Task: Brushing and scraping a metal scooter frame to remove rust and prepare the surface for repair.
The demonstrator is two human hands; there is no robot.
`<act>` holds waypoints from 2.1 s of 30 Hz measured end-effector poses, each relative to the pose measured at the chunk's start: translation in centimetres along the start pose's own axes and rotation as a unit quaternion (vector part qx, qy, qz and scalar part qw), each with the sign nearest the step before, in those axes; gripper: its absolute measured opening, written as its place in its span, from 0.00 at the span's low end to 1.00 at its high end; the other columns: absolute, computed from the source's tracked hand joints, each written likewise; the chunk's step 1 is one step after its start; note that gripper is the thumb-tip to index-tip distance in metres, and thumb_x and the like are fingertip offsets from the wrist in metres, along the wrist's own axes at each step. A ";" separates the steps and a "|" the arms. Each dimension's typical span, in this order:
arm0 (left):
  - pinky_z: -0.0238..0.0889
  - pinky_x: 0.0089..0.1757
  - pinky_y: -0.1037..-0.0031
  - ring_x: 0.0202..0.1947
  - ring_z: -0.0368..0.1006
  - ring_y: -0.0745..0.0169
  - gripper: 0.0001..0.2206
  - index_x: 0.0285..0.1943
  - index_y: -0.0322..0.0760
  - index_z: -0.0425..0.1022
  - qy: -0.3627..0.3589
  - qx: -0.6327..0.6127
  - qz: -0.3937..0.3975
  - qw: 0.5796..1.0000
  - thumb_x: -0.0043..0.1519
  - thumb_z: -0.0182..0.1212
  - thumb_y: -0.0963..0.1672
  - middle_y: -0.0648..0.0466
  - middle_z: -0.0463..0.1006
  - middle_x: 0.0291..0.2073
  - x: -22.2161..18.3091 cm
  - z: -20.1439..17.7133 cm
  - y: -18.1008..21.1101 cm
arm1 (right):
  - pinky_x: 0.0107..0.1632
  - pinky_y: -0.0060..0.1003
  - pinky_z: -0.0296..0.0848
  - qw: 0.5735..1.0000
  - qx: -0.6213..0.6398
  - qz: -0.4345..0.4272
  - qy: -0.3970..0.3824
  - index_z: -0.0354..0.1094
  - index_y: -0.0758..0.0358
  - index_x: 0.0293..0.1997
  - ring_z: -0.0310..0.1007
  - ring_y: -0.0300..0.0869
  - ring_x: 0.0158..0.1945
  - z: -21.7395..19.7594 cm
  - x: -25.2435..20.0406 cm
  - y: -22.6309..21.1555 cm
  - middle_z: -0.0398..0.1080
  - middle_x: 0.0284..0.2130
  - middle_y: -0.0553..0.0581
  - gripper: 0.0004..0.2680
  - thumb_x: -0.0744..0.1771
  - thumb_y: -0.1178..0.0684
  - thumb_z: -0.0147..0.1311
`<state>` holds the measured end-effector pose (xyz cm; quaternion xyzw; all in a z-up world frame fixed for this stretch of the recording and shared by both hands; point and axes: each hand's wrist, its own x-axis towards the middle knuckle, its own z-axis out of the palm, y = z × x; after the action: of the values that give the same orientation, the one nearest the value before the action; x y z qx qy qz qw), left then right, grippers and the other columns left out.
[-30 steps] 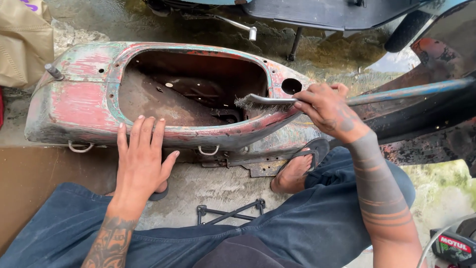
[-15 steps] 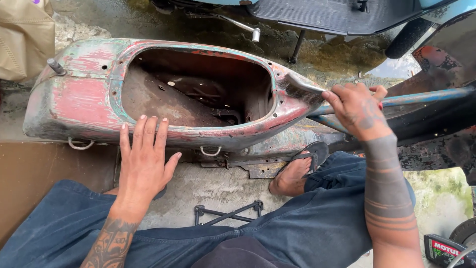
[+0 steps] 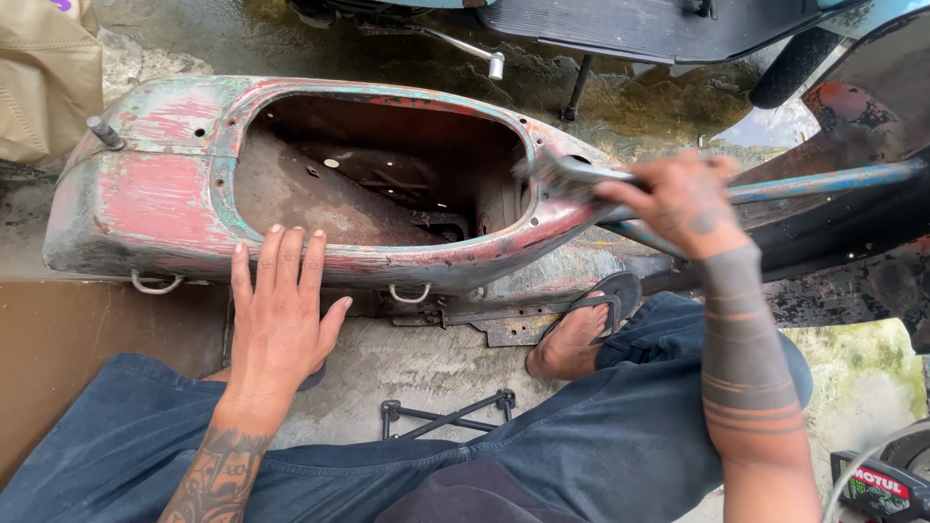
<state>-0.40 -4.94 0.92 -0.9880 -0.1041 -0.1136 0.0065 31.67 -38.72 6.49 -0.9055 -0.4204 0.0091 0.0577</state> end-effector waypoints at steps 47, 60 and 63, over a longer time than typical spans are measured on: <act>0.50 0.70 0.51 0.74 0.59 0.51 0.37 0.76 0.41 0.63 -0.035 0.164 0.006 0.986 0.60 0.57 0.59 0.50 0.67 0.70 0.1 -0.8 0.4 | 0.48 0.50 0.46 0.994 -0.105 -0.006 0.010 0.75 0.46 0.32 0.63 0.53 0.45 1.0 -0.9 -2.1 0.70 0.29 0.48 0.17 0.73 0.32 0.46; 0.48 0.70 0.52 0.75 0.58 0.53 0.37 0.76 0.42 0.63 -0.042 0.153 0.001 0.987 0.60 0.57 0.60 0.52 0.67 0.69 0.1 -0.8 0.4 | 0.53 0.44 0.43 0.994 -0.070 -0.084 0.031 0.75 0.50 0.27 0.60 0.45 0.45 1.0 1.4 -3.6 0.71 0.30 0.44 0.24 0.70 0.25 0.39; 0.48 0.70 0.52 0.74 0.58 0.53 0.37 0.76 0.43 0.63 -0.041 0.169 0.003 0.985 0.60 0.57 0.60 0.52 0.66 0.70 0.1 -0.9 0.4 | 0.52 0.44 0.42 0.997 0.018 -0.020 -0.070 0.73 0.51 0.27 0.59 0.45 0.46 0.6 1.8 -1.6 0.67 0.28 0.45 0.23 0.70 0.28 0.39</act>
<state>-0.38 -5.29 1.80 -0.9769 -0.1187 -0.0536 0.1695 31.59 -36.23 6.18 -0.8929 -0.4411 0.0787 0.0442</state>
